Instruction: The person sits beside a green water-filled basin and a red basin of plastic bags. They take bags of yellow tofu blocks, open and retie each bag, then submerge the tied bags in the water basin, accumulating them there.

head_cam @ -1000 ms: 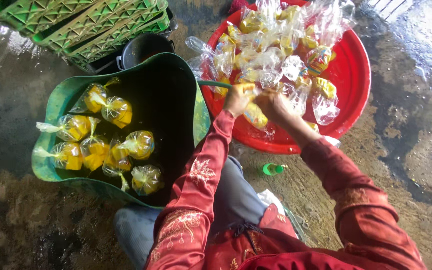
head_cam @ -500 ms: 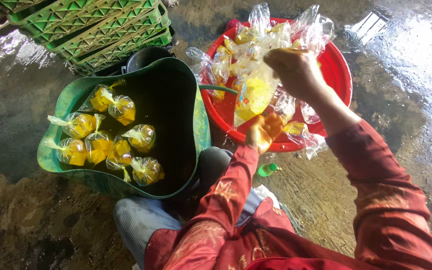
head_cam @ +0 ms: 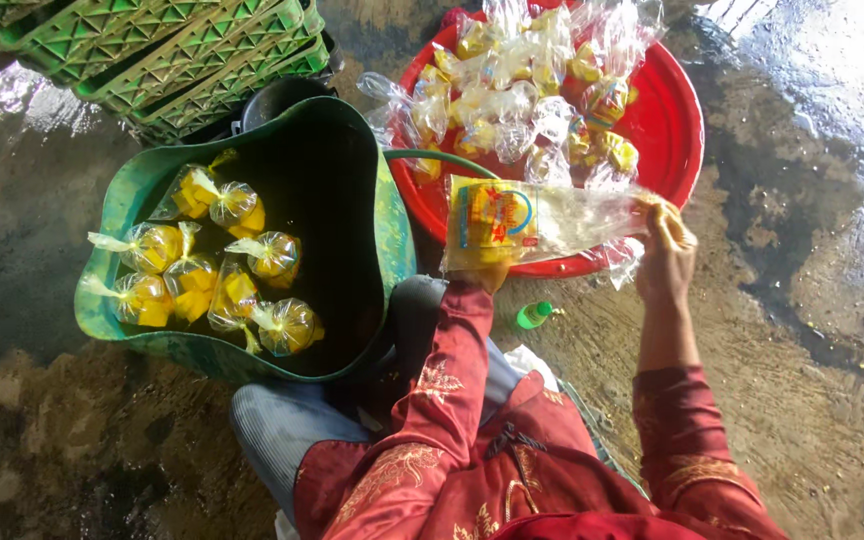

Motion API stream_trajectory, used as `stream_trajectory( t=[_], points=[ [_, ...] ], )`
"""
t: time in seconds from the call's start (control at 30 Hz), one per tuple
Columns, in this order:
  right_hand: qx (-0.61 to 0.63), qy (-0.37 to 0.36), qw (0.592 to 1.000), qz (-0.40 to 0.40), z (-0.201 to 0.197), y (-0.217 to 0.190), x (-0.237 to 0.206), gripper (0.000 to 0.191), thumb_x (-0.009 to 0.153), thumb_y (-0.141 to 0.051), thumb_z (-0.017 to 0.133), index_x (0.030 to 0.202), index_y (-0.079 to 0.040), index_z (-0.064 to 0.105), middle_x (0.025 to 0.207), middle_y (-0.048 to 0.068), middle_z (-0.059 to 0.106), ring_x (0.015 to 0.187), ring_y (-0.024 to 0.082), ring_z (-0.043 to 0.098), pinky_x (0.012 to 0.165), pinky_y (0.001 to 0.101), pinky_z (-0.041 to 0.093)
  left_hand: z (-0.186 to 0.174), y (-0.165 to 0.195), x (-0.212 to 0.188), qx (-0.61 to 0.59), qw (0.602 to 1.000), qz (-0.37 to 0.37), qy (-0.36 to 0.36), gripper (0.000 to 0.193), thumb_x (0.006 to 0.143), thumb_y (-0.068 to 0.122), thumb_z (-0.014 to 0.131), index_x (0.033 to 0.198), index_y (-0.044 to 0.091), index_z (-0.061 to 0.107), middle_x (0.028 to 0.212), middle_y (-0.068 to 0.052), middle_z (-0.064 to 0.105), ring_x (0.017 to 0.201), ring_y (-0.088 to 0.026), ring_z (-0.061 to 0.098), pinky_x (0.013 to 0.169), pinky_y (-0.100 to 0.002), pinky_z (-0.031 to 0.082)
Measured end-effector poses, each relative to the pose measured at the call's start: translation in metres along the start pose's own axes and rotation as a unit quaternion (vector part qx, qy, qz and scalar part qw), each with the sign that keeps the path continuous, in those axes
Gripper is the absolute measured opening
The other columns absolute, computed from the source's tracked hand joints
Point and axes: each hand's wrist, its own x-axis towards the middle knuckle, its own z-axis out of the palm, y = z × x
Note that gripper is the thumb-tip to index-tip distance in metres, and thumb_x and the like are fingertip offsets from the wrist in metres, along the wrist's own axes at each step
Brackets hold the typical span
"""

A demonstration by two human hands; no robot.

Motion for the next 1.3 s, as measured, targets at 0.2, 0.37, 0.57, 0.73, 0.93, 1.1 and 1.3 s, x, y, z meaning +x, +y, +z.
stream_trajectory(
  t=[0.2,0.37,0.57,0.73,0.93,1.1,1.3],
  points=[
    [0.112,0.119,0.975,0.152,0.011,0.055,-0.005,0.048,0.099,-0.034,0.066,0.139,-0.008,0.058,0.136,0.004,0.062,0.125,0.02,0.057,0.096,0.0412,0.049,0.003,0.024,-0.003,0.037,0.999,0.003,-0.018,0.043,0.104,0.039,0.054,0.129,0.005,0.064,0.116,-0.014,0.072,0.104,-0.031,0.071,0.09,-0.052,0.059],
    [0.16,0.086,0.964,0.194,0.043,0.07,0.004,0.053,0.094,-0.032,0.067,0.142,-0.013,0.053,0.134,0.003,0.059,0.114,0.023,0.056,0.089,0.0436,0.05,0.007,0.045,0.004,0.068,0.997,-0.001,-0.03,0.044,0.103,0.041,0.055,0.13,0.007,0.065,0.116,-0.013,0.072,0.103,-0.03,0.071,0.088,-0.054,0.059],
    [-0.317,0.107,0.942,-0.006,0.096,0.045,0.02,0.052,0.107,-0.035,0.074,0.144,-0.003,0.058,0.121,0.018,0.063,0.103,0.027,0.056,0.086,0.0414,0.048,0.027,0.063,0.027,0.183,0.983,-0.023,0.001,0.047,0.105,0.044,0.057,0.131,0.005,0.063,0.113,-0.013,0.073,0.094,-0.029,0.073,0.076,-0.045,0.06],
    [-0.134,-0.05,0.99,0.02,0.162,0.032,0.032,0.063,0.105,-0.051,0.046,0.155,-0.012,0.043,0.132,0.006,0.055,0.107,0.017,0.057,0.082,0.0327,0.054,0.049,0.047,0.06,0.52,0.849,0.06,-0.07,0.056,0.107,0.04,0.061,0.141,-0.004,0.06,0.114,-0.017,0.07,0.094,-0.029,0.069,0.083,-0.04,0.057],
    [0.381,-0.123,0.906,0.137,0.175,0.068,0.055,0.044,0.108,-0.039,0.051,0.139,-0.007,0.055,0.128,0.011,0.064,0.115,0.022,0.066,0.098,0.0358,0.058,0.072,0.033,0.081,0.723,0.671,0.158,0.051,0.07,0.102,0.049,0.06,0.142,-0.009,0.058,0.14,-0.024,0.067,0.133,-0.027,0.063,0.114,-0.036,0.046],
    [0.447,-0.126,0.864,0.195,0.181,0.065,0.059,0.03,0.109,-0.021,0.057,0.134,-0.005,0.059,0.123,0.011,0.068,0.108,0.023,0.07,0.092,0.0357,0.06,0.093,0.051,0.061,0.68,0.713,0.149,0.083,0.074,0.097,0.048,0.065,0.143,-0.009,0.053,0.144,-0.025,0.061,0.134,-0.029,0.06,0.112,-0.037,0.047],
    [0.398,-0.163,0.889,0.156,0.195,0.044,0.072,0.033,0.104,-0.02,0.055,0.134,-0.005,0.058,0.126,0.011,0.069,0.11,0.023,0.07,0.094,0.0334,0.06,0.078,0.086,0.055,0.716,0.652,0.236,0.075,0.069,0.099,0.045,0.067,0.141,-0.009,0.057,0.145,-0.021,0.058,0.137,-0.027,0.053,0.114,-0.033,0.04]
  ],
)
